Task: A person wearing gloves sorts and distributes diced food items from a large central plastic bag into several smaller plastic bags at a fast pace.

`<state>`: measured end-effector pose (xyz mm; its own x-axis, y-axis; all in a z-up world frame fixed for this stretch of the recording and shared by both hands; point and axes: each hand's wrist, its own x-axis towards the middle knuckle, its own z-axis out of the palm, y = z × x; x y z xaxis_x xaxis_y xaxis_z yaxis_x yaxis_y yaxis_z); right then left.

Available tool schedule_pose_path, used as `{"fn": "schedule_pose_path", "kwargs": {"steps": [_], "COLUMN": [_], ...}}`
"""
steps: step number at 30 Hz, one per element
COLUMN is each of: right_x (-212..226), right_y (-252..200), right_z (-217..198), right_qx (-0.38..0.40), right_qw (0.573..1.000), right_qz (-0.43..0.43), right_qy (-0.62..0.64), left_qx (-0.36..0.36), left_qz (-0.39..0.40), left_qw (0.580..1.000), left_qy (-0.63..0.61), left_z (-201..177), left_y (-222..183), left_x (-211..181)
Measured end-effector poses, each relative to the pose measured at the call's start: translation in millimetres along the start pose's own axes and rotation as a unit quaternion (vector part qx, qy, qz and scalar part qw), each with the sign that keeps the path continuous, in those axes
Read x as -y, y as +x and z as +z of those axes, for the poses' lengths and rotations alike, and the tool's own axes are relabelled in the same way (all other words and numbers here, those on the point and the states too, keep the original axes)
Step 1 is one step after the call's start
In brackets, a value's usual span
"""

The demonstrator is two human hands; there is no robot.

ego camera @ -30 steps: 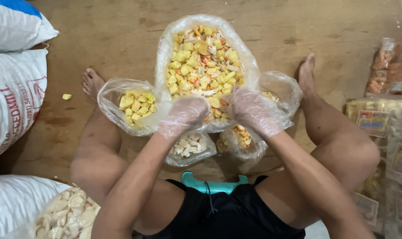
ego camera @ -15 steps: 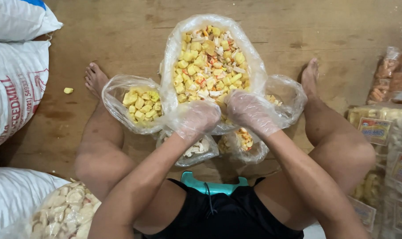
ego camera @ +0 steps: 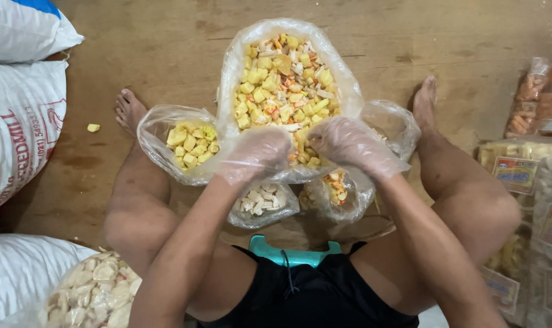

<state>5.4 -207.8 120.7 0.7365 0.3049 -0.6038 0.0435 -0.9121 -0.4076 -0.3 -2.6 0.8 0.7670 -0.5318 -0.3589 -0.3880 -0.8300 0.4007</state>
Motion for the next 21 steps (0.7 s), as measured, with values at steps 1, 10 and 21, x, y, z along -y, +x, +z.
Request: {"fn": "schedule_pose_path", "kwargs": {"steps": [1,10,21], "right_x": [10.3,23.3,18.5], "right_y": [-9.9,-42.5,-51.7], "right_z": [-14.1,-31.0,-22.1], "right_qx": [-0.011,-0.046,0.021], "right_qw": [0.998,0.873,0.873], "right_qz": [0.017,0.067,0.093], "right_qy": [0.058,0.481,0.477], "left_qx": [0.013,0.090,0.094], "left_qz": [-0.011,-0.067,-0.078], "left_qw": [0.999,0.969,0.950], "left_qy": [-0.029,-0.222,-0.287], "left_z": [-20.2,-146.7,-123.1], "left_y": [-4.5,-38.3,-27.9], "left_x": [-6.7,-66.3,-68.2]}}
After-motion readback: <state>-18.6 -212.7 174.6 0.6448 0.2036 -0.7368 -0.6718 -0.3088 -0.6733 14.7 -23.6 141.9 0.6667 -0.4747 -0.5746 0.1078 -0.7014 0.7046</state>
